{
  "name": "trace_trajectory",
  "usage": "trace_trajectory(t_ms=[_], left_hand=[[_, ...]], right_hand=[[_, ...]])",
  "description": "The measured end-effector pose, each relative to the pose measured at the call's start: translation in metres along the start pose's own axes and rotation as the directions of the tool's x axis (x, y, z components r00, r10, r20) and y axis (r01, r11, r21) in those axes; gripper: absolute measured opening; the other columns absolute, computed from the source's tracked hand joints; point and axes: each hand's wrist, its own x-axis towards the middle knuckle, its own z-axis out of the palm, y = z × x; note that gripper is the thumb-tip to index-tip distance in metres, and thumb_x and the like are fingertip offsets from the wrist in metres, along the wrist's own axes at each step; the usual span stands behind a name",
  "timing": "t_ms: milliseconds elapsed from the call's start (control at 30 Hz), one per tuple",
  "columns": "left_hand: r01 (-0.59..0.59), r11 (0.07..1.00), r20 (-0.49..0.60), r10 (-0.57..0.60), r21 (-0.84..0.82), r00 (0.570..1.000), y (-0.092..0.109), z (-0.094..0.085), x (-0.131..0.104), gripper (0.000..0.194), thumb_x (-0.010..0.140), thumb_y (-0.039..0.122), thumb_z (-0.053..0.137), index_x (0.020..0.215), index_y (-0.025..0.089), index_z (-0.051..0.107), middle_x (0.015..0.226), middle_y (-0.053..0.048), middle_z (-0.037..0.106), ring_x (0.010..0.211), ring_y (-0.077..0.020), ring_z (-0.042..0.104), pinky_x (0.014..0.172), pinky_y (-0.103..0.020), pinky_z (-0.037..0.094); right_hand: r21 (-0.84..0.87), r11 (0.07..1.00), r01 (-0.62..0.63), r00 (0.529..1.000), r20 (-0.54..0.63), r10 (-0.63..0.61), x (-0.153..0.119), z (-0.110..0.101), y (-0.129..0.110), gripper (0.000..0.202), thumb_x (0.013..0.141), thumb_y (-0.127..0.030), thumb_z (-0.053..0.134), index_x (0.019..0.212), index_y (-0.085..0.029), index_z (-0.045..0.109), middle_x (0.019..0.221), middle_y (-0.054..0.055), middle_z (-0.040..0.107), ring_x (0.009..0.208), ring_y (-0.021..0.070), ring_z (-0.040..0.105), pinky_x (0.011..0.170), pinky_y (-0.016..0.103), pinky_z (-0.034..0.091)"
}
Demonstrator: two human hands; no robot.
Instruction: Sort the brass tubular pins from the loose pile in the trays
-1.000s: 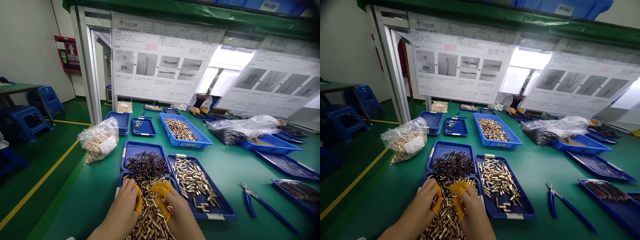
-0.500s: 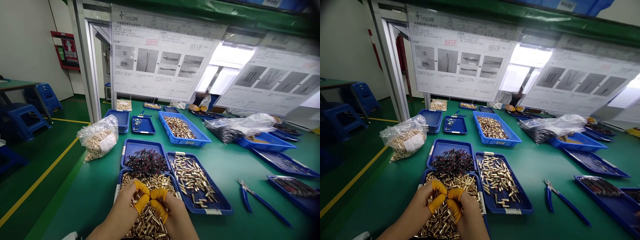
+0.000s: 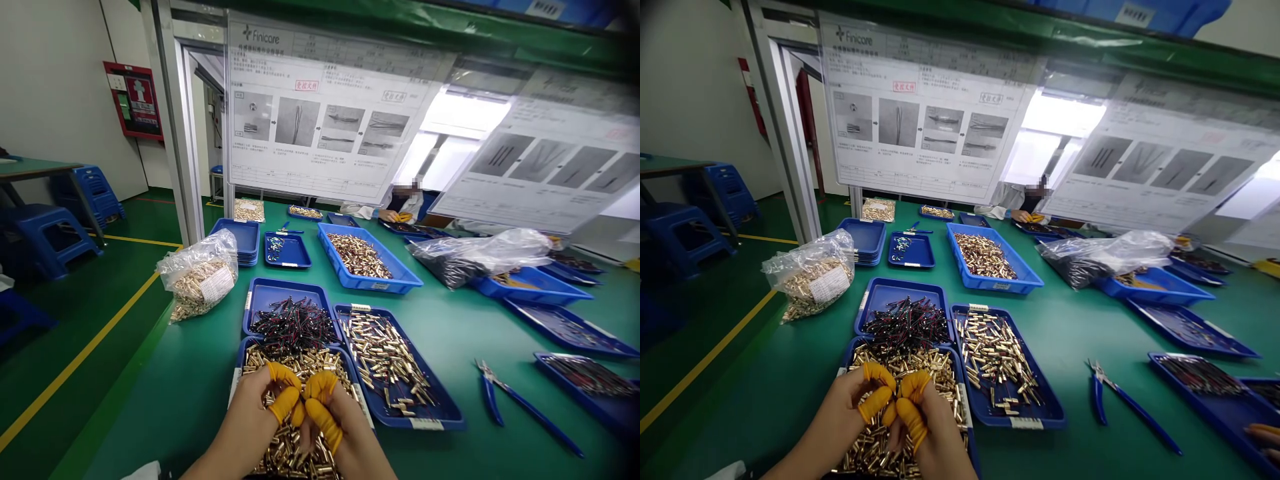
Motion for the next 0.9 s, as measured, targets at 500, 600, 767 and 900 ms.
trace_trajectory(t_ms=[500,600,767,900], left_hand=[[-0.176,0.765,0.377,-0.093,0.619,0.922,0.020,-0.029,0.003,0.025,0.072,-0.003,0.045,0.079,0.018,0.056,0.095,-0.004,0.058,0.096,-0.0222,0.050,0.080,-0.032,0.041],[-0.271,0.682,0.465,-0.115,0.680,0.878,0.028,-0.026,0.000,0.039,0.063,-0.011,0.040,0.084,0.017,0.056,0.102,-0.007,0.057,0.102,-0.0236,0.048,0.085,-0.034,0.040],[-0.322,0.621,0.482,-0.104,0.715,0.870,0.022,-0.021,-0.003,0.046,0.058,-0.012,0.035,0.089,0.015,0.055,0.105,-0.008,0.056,0.103,-0.0237,0.046,0.086,-0.034,0.039],[-0.271,0.702,0.416,-0.039,0.659,0.908,0.007,-0.020,-0.001,0.043,0.059,-0.011,0.033,0.084,0.017,0.053,0.097,-0.006,0.057,0.094,-0.0198,0.049,0.079,-0.029,0.041]], right_hand=[[0.046,0.989,-0.139,0.968,-0.207,0.145,0.002,-0.012,0.013,0.019,0.074,-0.034,0.063,0.072,-0.019,0.052,0.063,-0.004,0.050,0.049,0.0124,0.053,0.047,0.024,0.044],[-0.028,0.987,-0.157,0.973,-0.174,0.150,0.002,-0.011,0.009,0.015,0.076,-0.031,0.060,0.074,-0.019,0.051,0.061,-0.004,0.048,0.050,0.0124,0.053,0.047,0.023,0.043],[-0.130,0.977,-0.170,0.975,-0.167,0.148,0.002,-0.011,0.009,0.017,0.080,-0.033,0.054,0.074,-0.019,0.048,0.060,-0.004,0.049,0.048,0.0117,0.052,0.046,0.022,0.040],[-0.226,0.965,-0.131,0.981,-0.168,0.094,0.001,-0.010,0.009,0.024,0.083,-0.037,0.049,0.066,-0.019,0.047,0.054,-0.004,0.047,0.044,0.0101,0.042,0.043,0.021,0.033]])
